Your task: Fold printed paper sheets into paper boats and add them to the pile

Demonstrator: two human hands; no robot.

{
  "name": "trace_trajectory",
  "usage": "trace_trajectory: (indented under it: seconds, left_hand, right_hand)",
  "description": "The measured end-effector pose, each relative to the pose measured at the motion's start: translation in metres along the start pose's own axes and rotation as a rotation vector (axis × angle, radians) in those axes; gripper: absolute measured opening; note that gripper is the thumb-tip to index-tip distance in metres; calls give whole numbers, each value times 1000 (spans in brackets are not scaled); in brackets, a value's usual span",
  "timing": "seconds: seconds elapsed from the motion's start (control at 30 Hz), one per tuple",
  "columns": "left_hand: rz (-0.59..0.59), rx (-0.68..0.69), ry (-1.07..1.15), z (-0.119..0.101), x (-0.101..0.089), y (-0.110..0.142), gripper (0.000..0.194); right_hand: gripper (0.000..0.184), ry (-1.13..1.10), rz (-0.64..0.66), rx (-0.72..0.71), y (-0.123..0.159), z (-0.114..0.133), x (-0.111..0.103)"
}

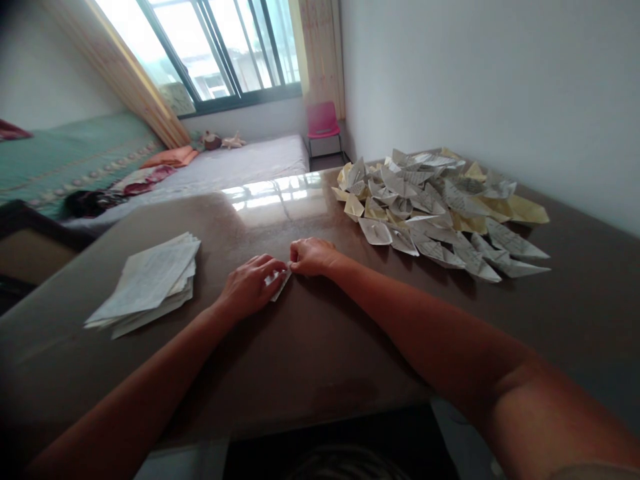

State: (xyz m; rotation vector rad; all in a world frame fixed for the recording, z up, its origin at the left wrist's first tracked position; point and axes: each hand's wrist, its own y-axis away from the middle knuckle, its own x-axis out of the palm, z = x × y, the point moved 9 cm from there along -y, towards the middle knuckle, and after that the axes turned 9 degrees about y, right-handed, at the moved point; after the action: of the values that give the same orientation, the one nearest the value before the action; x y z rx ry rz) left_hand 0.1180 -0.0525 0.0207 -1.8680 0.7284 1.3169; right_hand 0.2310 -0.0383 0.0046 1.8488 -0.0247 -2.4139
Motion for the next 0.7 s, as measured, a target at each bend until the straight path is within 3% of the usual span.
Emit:
trace_trajectory:
  seconds: [0.17,0.4,0.53,0.7]
  left_hand:
    - [82,10,-37,-7,-1,3,27]
    - [206,1,-120,-19,-2,8,27]
    - [239,-17,-161,-29,0,12,34]
    - [227,-32,-207,-40,-1,15,40]
  right_hand:
    - [20,-37,-62,-31,1,-4,0]
    - [19,-122,-92,-456,10,8,-5]
    - [24,-64,-101,-514,13,5,-6]
    - [17,-40,-146,-534,16,9,-8]
